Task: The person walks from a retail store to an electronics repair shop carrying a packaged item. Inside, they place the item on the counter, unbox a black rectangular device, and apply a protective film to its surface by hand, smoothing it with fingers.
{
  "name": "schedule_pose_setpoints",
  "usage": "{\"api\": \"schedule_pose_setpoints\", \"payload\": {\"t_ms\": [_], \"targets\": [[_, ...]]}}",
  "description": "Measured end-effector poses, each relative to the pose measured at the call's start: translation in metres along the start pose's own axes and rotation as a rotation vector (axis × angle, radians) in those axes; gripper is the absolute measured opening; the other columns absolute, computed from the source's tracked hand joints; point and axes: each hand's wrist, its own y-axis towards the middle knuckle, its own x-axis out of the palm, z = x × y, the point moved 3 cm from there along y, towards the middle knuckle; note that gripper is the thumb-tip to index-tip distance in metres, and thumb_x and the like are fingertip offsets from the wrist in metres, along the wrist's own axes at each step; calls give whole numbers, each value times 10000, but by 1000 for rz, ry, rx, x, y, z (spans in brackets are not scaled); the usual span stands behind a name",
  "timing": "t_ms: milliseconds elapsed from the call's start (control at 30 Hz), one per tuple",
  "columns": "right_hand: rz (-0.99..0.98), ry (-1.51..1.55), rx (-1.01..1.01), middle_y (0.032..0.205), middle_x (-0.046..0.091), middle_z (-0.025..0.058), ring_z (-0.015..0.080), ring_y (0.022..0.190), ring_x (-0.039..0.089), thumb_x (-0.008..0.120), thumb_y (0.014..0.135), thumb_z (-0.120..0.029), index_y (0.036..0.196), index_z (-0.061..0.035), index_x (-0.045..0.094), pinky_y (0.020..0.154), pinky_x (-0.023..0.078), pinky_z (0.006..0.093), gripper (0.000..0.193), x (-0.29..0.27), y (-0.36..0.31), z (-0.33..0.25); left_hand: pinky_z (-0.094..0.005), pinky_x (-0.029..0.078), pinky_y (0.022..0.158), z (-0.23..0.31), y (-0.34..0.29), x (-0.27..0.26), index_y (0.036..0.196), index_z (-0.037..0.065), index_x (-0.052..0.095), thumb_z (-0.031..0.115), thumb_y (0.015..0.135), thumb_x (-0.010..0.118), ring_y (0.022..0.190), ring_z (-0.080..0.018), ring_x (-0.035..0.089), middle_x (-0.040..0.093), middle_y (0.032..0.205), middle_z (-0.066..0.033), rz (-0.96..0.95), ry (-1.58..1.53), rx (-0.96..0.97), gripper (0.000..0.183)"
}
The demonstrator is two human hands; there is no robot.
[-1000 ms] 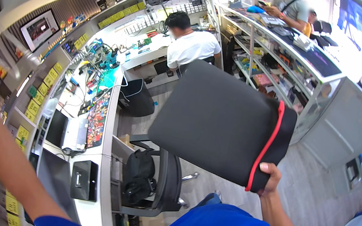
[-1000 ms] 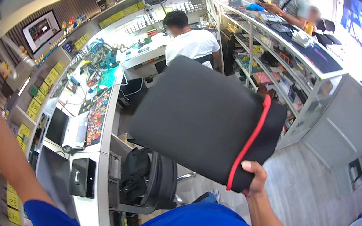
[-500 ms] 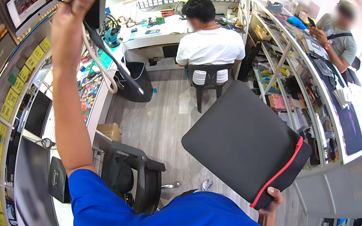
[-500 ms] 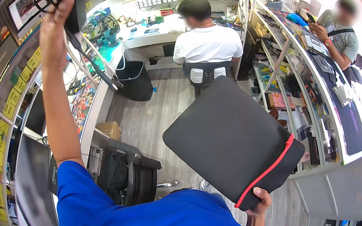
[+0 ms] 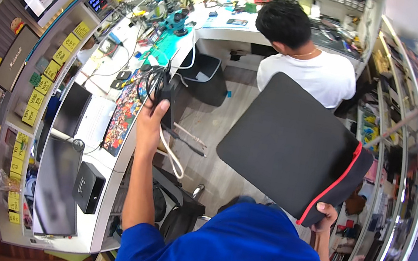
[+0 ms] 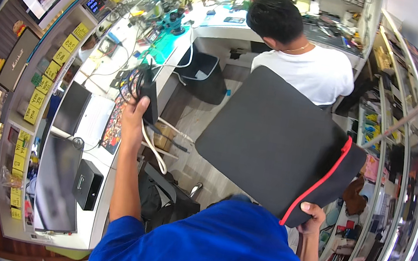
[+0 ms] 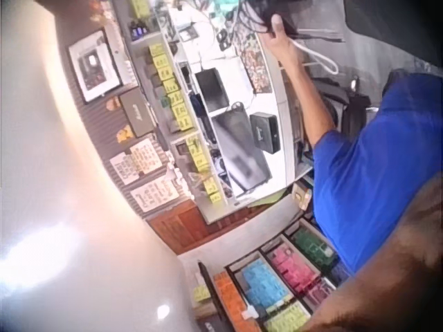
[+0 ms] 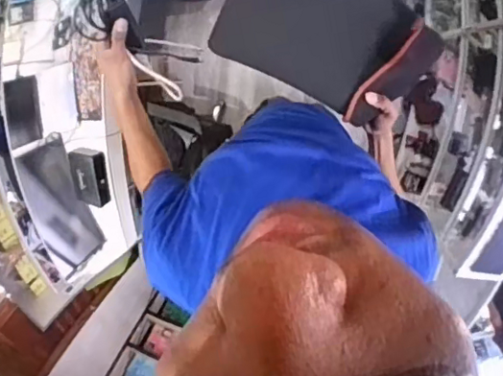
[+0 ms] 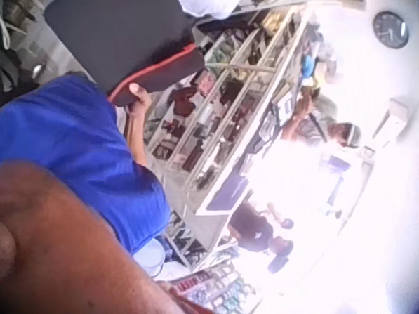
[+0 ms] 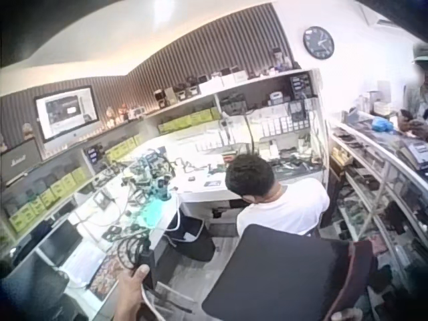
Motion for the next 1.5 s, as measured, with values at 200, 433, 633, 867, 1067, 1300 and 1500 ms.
{"api": "schedule_pose_setpoints", "payload": {"t_ms": [200, 433, 633, 867, 1067, 1300, 1500], "targets": [[-195, -109, 262, 930, 693, 156, 277, 830, 695, 627, 681, -113, 1070, 59, 635, 789, 576, 380, 426, 74, 110, 12, -251, 431, 891, -56, -28, -47, 1201, 22, 614, 272, 947, 679, 939, -96, 557, 635, 1075, -14, 392, -23, -171, 362], [-442, -11, 517, 907, 696, 157, 266, 770, 698, 599, 763, -121, 1021, 62, 645, 719, 578, 375, 320, 180, 222, 85, -272, 498, 826, -142, 45, -72, 1216, 24, 603, 271, 997, 610, 922, -132, 611, 649, 1074, -38, 505, -128, -212, 330], [-588, 289, 496, 894, 699, 181, 270, 711, 701, 557, 814, -96, 1016, 100, 633, 654, 588, 379, 292, 286, 281, 109, -351, 508, 828, -240, 141, -81, 1213, -10, 615, 148, 945, 613, 976, -195, 625, 668, 1090, -100, 239, 2, -169, 311], [-517, 194, 50, 890, 707, 204, 295, 748, 722, 565, 830, -131, 1005, 108, 642, 697, 613, 401, 306, 383, 352, 75, -279, 457, 931, -197, 265, -29, 1273, -55, 588, 139, 933, 650, 1060, -141, 598, 657, 1192, -93, -80, -26, -349, 396], [-689, 244, -333, 1299, 549, 261, 377, 1159, 585, 537, 871, -133, 1349, 102, 420, 1042, 451, 494, 546, 384, 399, 8, -279, 447, 944, -208, 324, 1, 1329, -12, 580, 215, 891, 730, 1048, -139, 596, 660, 1172, -97, -86, -50, -294, 516], [-375, 55, -329, 1054, 667, 240, 314, 885, 697, 527, 860, -119, 1232, 117, 517, 846, 581, 404, 441, 369, 420, 43, -390, 477, 800, -259, 335, -94, 1358, 130, 586, 430, 844, 741, 897, -283, 610, 633, 1027, -146, 313, 749, -310, 615], [-302, -58, -33, 894, 698, 195, 263, 689, 700, 550, 832, -126, 1084, 115, 599, 644, 604, 351, 352, 382, 412, 107, -460, 528, 828, -379, 359, -193, 1379, 163, 549, 467, 852, 698, 965, -383, 660, 638, 1108, -187, 332, 1133, -401, 627]]}}
